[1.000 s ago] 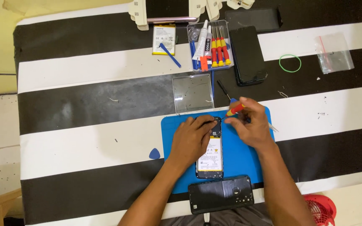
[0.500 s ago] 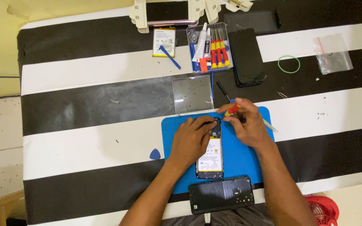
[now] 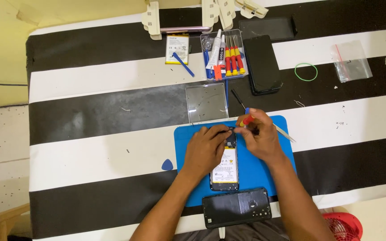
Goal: Using a screwdriver and tweezers to repair internal components of a mobile phone on a workbench.
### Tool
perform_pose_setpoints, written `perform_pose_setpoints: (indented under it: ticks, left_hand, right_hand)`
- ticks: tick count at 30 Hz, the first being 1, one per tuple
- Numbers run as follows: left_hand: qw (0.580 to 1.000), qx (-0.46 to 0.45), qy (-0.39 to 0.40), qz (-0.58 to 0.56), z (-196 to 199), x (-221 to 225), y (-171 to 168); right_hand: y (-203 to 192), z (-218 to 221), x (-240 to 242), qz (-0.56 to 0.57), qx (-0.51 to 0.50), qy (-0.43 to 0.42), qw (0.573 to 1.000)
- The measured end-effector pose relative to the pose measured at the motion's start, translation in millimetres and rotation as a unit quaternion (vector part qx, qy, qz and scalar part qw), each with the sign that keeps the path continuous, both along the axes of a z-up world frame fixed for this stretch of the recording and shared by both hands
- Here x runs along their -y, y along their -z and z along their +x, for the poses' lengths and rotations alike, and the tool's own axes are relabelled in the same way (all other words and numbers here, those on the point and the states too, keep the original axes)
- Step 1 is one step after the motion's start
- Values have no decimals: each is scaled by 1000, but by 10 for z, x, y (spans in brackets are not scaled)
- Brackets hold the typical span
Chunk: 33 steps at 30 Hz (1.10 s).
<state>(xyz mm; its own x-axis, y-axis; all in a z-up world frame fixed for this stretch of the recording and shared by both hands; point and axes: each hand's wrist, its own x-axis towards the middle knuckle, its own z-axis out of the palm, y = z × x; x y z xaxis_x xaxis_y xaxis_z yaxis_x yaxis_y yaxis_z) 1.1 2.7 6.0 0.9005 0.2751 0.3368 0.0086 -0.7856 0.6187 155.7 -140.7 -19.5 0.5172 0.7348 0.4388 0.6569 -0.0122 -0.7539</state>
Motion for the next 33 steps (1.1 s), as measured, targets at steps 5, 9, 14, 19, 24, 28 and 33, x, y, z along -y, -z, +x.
perform_pose_setpoints:
  ticks: [5,9,14,19,24,28,33]
  left_hand:
    - [1000,-2,-3,-1,-19,16,10]
    - [1000,7,-7,0,-3,19,47]
    - [1000,19,-20,-14,-19,33,32]
    - [992,79,-15,-97,13,-19,106]
    - [961,133,-37,-238,-99,-50,252]
    - [960,138,-49,-240,-109,-177,374]
    - [890,157,-136,-405,-188,-465,-57]
  right_hand:
    - [-53,16,-68,8,-14,-21,1000]
    - [131,-4,-43,26,3,17,1000]
    - [-13,-92,-39,31,15,45,998]
    - [152,-123,70,11,33,83,996]
    - [-467,-371,-322,-21,13,-25,999]
    - [-680,-220,-451,-67,-4,-114,991]
    - [-678,235,-495,77,-207,-21,975]
